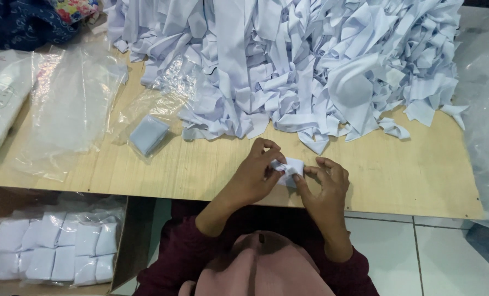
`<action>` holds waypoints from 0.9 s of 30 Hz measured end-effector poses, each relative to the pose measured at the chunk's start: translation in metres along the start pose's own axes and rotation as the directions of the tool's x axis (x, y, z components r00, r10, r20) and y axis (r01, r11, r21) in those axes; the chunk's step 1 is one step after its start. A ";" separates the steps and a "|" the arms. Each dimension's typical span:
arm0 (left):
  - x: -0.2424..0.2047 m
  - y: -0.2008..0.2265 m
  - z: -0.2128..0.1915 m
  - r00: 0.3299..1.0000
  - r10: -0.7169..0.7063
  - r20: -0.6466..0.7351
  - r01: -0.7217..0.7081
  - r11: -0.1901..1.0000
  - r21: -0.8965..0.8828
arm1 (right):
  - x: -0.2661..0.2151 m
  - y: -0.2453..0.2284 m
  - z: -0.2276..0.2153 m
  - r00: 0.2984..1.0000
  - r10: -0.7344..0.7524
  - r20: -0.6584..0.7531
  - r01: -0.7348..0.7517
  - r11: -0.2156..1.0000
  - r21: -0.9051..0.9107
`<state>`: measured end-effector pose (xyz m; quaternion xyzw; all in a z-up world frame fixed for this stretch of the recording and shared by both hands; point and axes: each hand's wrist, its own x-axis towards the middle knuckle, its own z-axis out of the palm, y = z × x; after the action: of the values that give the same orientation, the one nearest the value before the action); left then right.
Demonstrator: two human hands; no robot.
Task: The person folds white fabric pieces on a wooden table, aligning edges and rolling them into compact bundles. The person places the folded bundles into clear plastic bags. The workspace contains a large pile of loose fabric and a box of pre-packaged items.
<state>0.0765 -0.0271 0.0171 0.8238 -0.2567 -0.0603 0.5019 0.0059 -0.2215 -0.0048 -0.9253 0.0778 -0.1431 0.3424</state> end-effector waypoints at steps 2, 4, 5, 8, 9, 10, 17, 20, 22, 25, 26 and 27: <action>-0.009 -0.020 -0.009 0.997 0.062 -0.053 -0.074 0.963 -0.258 | 0.002 -0.009 -0.004 0.996 0.046 0.080 -0.047 0.999 0.004; -0.019 -0.039 -0.030 0.998 0.034 -0.055 -0.051 0.935 -0.350 | 0.002 -0.008 -0.003 0.994 0.052 0.094 -0.052 0.999 -0.005; -0.023 -0.049 -0.040 0.999 0.010 -0.048 -0.031 0.898 -0.439 | 0.001 -0.007 -0.003 0.993 0.063 0.102 -0.062 0.998 -0.015; -0.039 -0.052 -0.073 0.972 -0.231 -0.038 0.194 0.887 -0.418 | 0.004 -0.005 0.002 0.991 0.080 0.107 -0.072 0.994 -0.079; -0.039 -0.047 -0.076 0.972 -0.232 -0.039 0.194 0.887 -0.419 | 0.005 -0.004 0.002 0.991 0.079 0.109 -0.070 0.994 -0.079; -0.040 -0.042 -0.080 0.942 -0.332 -0.045 0.289 0.872 -0.396 | 0.007 -0.002 0.002 0.990 0.084 0.109 -0.075 0.993 -0.086; -0.042 -0.041 -0.072 0.915 -0.395 -0.081 0.394 0.919 -0.028 | 0.030 0.015 -0.011 0.988 0.115 0.102 -0.101 0.986 -0.135; -0.043 -0.015 -0.077 0.917 -0.393 -0.069 0.398 0.911 0.109 | 0.027 0.007 -0.012 0.993 0.083 0.087 -0.075 0.992 -0.099; -0.041 -0.003 -0.082 0.932 -0.354 -0.080 0.363 0.902 0.233 | 0.027 0.012 -0.006 0.993 0.057 0.102 -0.043 0.990 -0.138; -0.043 -0.004 -0.078 0.951 -0.300 -0.082 0.307 0.868 0.390 | 0.025 0.003 -0.005 0.990 0.025 0.141 -0.003 0.988 -0.154; -0.042 -0.007 -0.075 0.957 -0.278 -0.078 0.284 0.860 0.424 | 0.026 -0.002 -0.007 0.987 0.017 0.158 0.005 0.991 -0.135; -0.042 -0.007 -0.074 0.958 -0.277 -0.077 0.282 0.860 0.426 | 0.027 -0.002 -0.006 0.988 0.017 0.157 0.004 0.991 -0.134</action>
<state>0.0691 0.0545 0.0403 0.9433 -0.1381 -0.0684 0.2941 0.0300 -0.2303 0.0061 -0.9544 0.0630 -0.0629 0.2849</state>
